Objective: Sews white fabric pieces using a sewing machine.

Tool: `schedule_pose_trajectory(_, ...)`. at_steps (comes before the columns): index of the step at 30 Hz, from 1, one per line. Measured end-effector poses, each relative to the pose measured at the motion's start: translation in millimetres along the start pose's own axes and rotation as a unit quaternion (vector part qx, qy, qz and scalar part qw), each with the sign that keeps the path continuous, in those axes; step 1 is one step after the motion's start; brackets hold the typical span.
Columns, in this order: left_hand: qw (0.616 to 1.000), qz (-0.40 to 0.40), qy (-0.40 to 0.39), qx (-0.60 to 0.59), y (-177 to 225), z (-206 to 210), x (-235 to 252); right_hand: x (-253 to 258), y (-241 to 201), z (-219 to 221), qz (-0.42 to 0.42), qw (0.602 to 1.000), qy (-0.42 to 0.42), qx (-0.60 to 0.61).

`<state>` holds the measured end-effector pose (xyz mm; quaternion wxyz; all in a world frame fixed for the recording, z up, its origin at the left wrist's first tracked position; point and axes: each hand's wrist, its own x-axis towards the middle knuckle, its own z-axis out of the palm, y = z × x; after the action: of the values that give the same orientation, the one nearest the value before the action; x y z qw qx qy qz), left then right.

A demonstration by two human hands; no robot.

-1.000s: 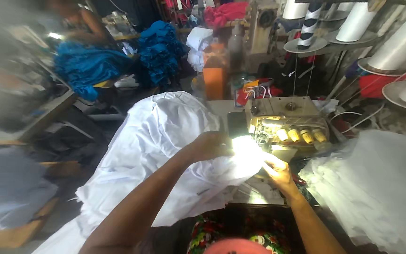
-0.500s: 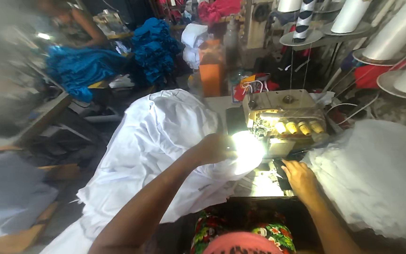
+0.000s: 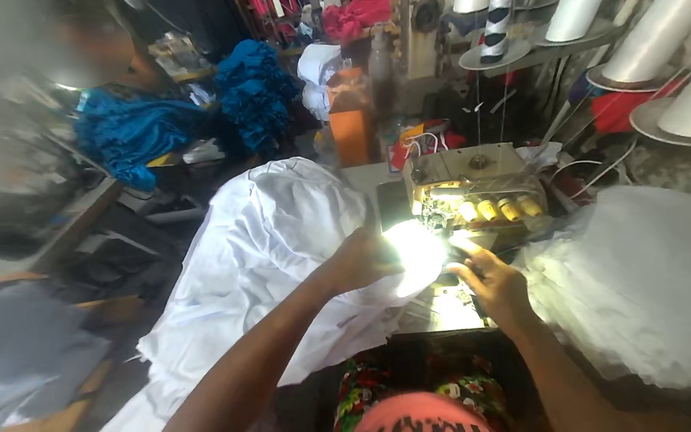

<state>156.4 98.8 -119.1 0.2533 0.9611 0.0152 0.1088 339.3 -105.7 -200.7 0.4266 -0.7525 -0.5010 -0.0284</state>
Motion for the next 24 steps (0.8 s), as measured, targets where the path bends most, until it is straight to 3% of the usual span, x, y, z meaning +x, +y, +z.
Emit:
schedule_pose_trajectory(4,1.000,0.004,0.001,-0.006,0,0,1,8,-22,26,-0.074,0.996,0.011,-0.057)
schedule_pose_trajectory(8,1.000,0.000,-0.004,-0.009,3,-1,0,6,-27,43,-0.092,0.993,0.058,-0.043)
schedule_pose_trajectory(13,0.972,0.001,-0.080,-0.220,24,-23,-2,-6,-15,23,-0.064,0.997,0.043,0.010)
schedule_pose_trajectory(15,0.979,0.012,-0.076,-0.188,25,-34,-3,-12,5,11,-0.039,0.998,0.057,-0.010)
schedule_pose_trajectory(19,0.996,0.026,-0.043,0.071,-2,-44,-4,-26,67,9,-0.026,0.987,0.049,-0.149)
schedule_pose_trajectory(21,0.996,0.031,-0.049,0.071,3,-53,-4,-39,97,19,-0.040,0.983,0.013,-0.179)
schedule_pose_trajectory(24,0.991,0.108,-0.077,0.009,44,-53,-5,-50,114,33,-0.062,0.980,0.014,-0.190)
